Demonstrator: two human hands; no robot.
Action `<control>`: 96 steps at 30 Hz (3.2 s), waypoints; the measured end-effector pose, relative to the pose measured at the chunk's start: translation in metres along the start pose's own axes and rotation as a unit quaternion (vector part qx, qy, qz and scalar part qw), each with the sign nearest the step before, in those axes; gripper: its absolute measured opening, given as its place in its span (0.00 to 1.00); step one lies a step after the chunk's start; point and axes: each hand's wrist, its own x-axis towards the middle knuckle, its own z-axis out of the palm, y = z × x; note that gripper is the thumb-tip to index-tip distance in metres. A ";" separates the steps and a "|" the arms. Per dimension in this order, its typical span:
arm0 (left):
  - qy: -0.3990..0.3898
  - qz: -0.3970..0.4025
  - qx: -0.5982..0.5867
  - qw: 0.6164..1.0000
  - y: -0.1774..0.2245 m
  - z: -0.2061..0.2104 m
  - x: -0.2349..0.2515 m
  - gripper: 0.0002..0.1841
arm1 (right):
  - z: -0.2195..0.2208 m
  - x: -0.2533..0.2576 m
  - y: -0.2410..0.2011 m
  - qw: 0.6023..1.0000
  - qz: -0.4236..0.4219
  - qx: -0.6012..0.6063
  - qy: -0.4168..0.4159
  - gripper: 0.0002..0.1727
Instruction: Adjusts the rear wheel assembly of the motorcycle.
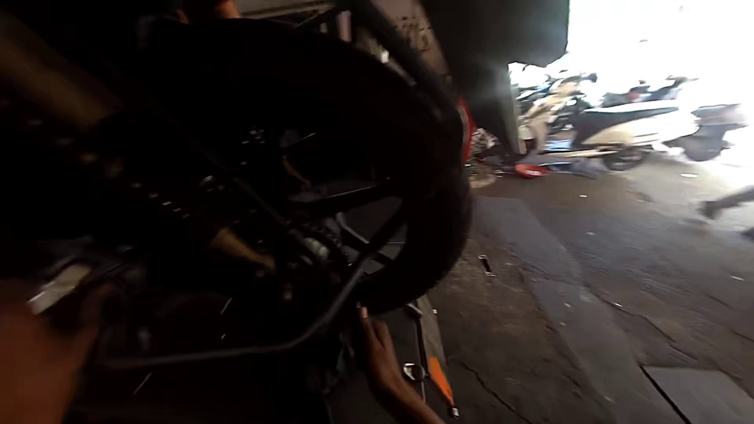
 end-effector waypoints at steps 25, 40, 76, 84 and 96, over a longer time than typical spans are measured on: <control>0.070 0.005 0.091 0.993 -0.034 0.022 0.007 0.29 | 0.005 0.089 0.027 0.817 -0.486 -0.294 0.097 0.34; 0.038 0.018 0.091 0.995 -0.033 0.013 0.007 0.30 | 0.070 -0.010 -0.120 0.847 0.154 0.509 0.009 0.19; 0.041 -0.002 0.111 0.993 -0.031 0.022 0.009 0.28 | 0.003 0.067 0.045 0.954 -0.289 -0.028 -0.072 0.30; 0.052 -0.009 0.092 0.994 -0.032 0.026 0.012 0.32 | 0.004 0.102 0.034 0.817 -0.525 -0.232 0.060 0.35; 0.034 -0.011 0.093 0.995 -0.031 0.021 0.010 0.31 | 0.046 -0.016 -0.122 0.832 0.256 0.492 0.010 0.12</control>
